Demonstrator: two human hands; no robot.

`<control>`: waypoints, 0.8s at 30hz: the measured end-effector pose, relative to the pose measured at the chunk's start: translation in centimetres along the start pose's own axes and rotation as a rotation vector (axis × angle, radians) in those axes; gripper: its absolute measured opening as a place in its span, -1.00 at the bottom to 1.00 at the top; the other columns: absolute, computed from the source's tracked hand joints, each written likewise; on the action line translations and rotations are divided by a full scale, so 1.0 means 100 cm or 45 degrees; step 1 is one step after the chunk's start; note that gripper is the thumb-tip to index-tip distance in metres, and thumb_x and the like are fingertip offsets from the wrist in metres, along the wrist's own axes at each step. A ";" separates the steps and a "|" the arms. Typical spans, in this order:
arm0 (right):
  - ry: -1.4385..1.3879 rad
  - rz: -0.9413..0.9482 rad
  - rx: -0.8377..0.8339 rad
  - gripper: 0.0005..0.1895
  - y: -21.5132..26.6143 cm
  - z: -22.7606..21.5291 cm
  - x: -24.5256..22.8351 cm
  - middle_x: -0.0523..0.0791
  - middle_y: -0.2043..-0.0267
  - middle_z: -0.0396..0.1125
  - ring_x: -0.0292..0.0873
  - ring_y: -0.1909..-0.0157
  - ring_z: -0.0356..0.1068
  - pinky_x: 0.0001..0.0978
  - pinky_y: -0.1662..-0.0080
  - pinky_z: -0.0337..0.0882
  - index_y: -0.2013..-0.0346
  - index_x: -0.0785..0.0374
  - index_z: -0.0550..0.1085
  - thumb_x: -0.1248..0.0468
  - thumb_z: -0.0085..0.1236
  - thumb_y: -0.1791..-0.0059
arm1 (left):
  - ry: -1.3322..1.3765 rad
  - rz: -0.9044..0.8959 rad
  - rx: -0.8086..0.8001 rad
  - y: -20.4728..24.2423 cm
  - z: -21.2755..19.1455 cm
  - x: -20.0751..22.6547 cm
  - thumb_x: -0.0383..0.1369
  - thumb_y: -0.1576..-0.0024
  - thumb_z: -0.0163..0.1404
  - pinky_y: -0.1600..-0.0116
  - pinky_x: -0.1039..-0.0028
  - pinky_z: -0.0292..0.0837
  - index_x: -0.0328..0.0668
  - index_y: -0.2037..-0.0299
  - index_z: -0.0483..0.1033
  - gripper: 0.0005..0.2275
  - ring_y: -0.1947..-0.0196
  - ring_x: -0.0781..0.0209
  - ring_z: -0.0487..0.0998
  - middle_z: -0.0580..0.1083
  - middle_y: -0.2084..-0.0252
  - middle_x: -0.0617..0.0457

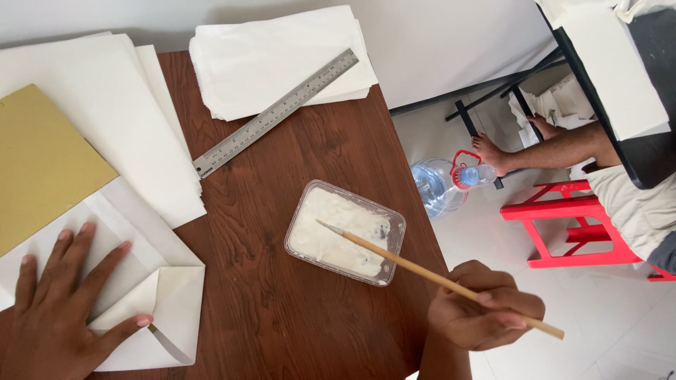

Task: Manually folding and gluing paper sheets to create paper bags.

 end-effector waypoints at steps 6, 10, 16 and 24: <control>0.023 0.309 -0.041 -0.65 -0.011 0.012 0.025 -0.20 0.55 -0.15 -0.25 0.69 -0.09 -0.46 0.70 -0.05 0.31 0.16 0.14 -0.01 -0.29 -0.21 | 0.051 0.034 0.048 -0.002 -0.010 0.007 0.07 0.10 0.00 -0.51 -0.27 -0.03 0.16 -0.42 0.28 -0.24 -0.61 -0.14 0.09 0.08 -0.66 -0.06; -0.085 0.687 -0.038 -0.64 -0.014 0.005 0.052 -0.15 0.53 0.04 -0.22 0.66 0.02 -0.42 0.71 0.00 0.37 0.09 0.23 -0.09 -0.14 -0.09 | 0.061 -0.002 0.067 -0.007 -0.020 0.012 0.03 0.06 0.04 -0.54 -0.17 -0.07 0.09 -0.40 0.33 -0.28 -0.60 -0.17 0.12 0.14 -0.62 -0.12; -0.416 1.151 -0.285 -0.81 0.012 0.026 0.060 -0.22 0.54 0.02 -0.25 0.70 -0.05 -0.45 0.67 -0.07 0.35 -0.02 0.30 0.03 -0.09 -0.09 | 0.101 -0.010 0.036 0.000 -0.034 0.008 0.17 -0.10 -0.09 -0.54 -0.03 -0.22 0.14 -0.41 0.28 -0.33 -0.58 0.01 -0.01 0.03 -0.60 -0.01; -0.070 0.202 -1.206 -0.77 0.032 0.063 -0.003 -0.35 0.39 0.12 -0.45 0.28 0.21 -0.65 0.35 0.14 0.09 0.22 0.13 0.21 -0.42 -0.39 | 0.245 0.044 0.105 0.005 -0.026 0.005 0.29 -0.15 -0.16 -0.46 -0.29 -0.42 -0.05 -0.30 0.35 -0.31 -0.51 -0.07 0.04 0.20 -0.45 -0.09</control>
Point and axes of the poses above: each hand's wrist, its own y-axis away from the middle knuckle, its own z-axis out of the palm, x = y × z, the point moved 7 cm from there along -y, towards the middle knuckle
